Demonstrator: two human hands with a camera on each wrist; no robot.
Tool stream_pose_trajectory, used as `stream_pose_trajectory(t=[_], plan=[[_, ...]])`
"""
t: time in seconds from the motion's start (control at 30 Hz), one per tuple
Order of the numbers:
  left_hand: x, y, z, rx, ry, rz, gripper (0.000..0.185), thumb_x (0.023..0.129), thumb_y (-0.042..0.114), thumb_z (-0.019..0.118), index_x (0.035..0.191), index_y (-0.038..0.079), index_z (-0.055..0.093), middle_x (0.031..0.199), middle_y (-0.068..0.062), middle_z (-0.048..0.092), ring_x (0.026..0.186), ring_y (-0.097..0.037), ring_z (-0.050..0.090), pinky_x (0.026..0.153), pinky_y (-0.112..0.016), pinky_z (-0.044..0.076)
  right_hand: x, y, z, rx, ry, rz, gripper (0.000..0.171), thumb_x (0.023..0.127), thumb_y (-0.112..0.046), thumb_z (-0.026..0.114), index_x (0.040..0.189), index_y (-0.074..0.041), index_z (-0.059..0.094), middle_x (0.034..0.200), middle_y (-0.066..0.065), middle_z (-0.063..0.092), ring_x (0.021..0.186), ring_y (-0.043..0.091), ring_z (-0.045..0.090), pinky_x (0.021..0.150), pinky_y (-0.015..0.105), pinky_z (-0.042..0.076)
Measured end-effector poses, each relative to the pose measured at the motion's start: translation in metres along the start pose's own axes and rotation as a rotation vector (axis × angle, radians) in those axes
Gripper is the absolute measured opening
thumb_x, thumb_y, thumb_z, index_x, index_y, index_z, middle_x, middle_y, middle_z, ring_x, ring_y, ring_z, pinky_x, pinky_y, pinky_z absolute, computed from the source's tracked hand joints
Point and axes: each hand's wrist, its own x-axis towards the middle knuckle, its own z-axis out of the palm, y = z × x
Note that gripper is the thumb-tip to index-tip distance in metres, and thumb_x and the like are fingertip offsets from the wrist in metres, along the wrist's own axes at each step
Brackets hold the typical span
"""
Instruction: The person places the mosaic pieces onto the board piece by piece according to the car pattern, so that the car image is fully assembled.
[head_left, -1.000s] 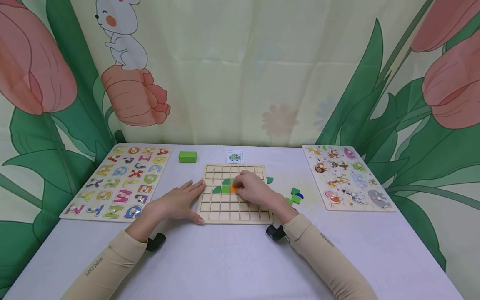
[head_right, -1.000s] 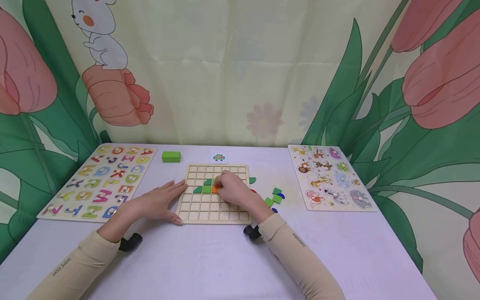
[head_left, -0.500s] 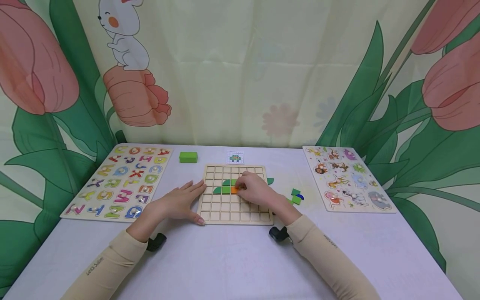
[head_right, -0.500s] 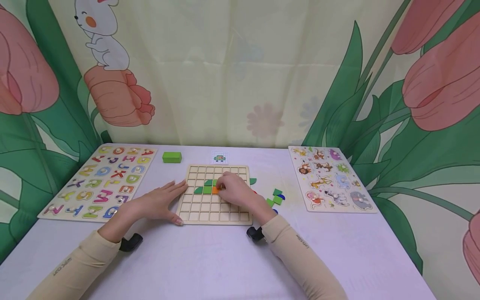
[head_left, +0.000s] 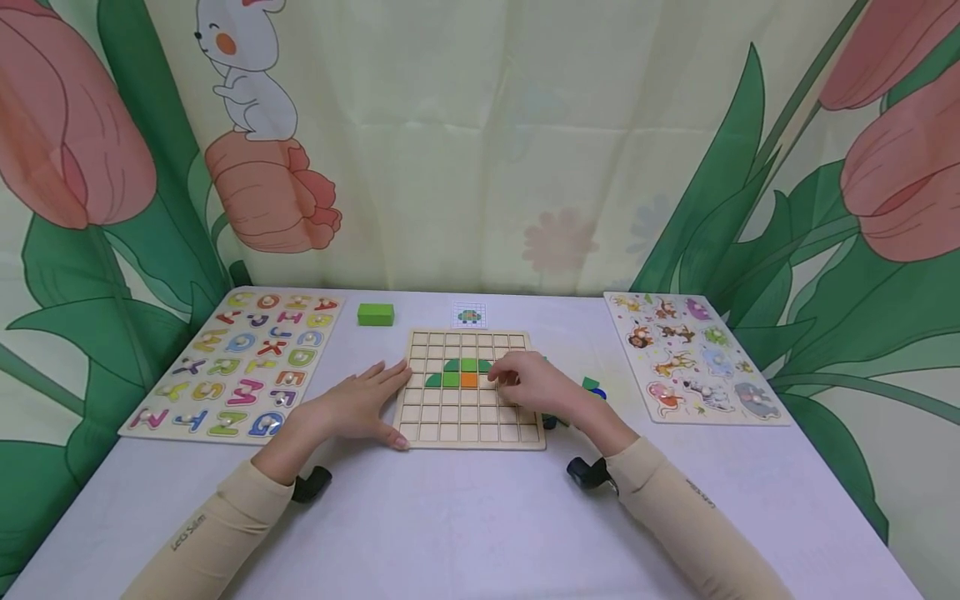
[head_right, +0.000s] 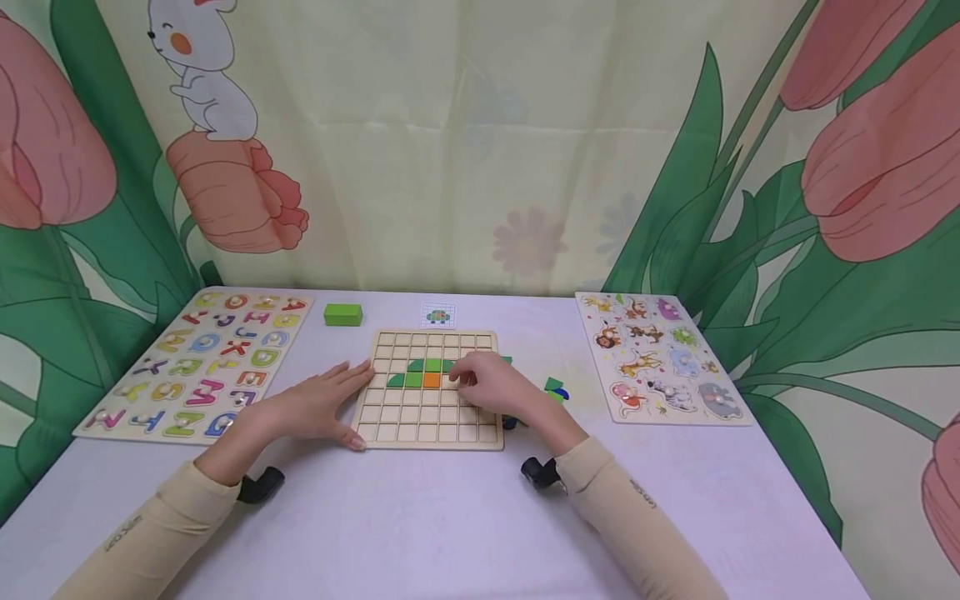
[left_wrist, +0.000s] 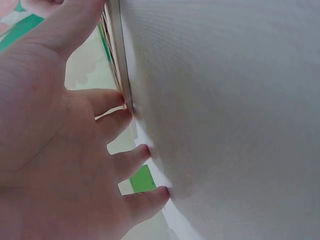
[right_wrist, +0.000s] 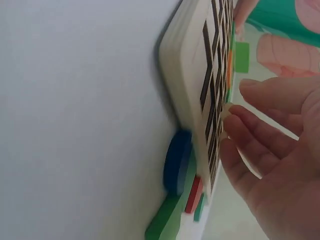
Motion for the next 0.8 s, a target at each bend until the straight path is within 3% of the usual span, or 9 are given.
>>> stream_pose_trajectory(t=[0.4, 0.8], plan=[[0.000, 0.000, 0.000, -0.003, -0.001, -0.008, 0.120, 0.066, 0.069, 0.079, 0.159, 0.016, 0.023, 0.168, -0.004, 0.016, 0.154, -0.040, 0.013, 0.119, -0.067, 0.019, -0.020, 0.028, -0.019, -0.005, 0.101, 0.027, 0.018, 0.090, -0.004, 0.065, 0.105, -0.009, 0.073, 0.092, 0.001, 0.067, 0.084, 0.016, 0.057, 0.074, 0.029, 0.050], [0.000, 0.001, -0.002, -0.010, -0.008, -0.004, 0.120, 0.067, 0.068, 0.079, 0.159, 0.015, 0.024, 0.168, -0.004, 0.016, 0.154, -0.041, 0.013, 0.119, -0.067, 0.019, -0.027, 0.043, -0.024, -0.067, 0.078, 0.136, 0.025, 0.085, -0.004, 0.071, 0.109, -0.012, 0.073, 0.095, 0.000, 0.066, 0.086, 0.017, 0.057, 0.074, 0.029, 0.050]])
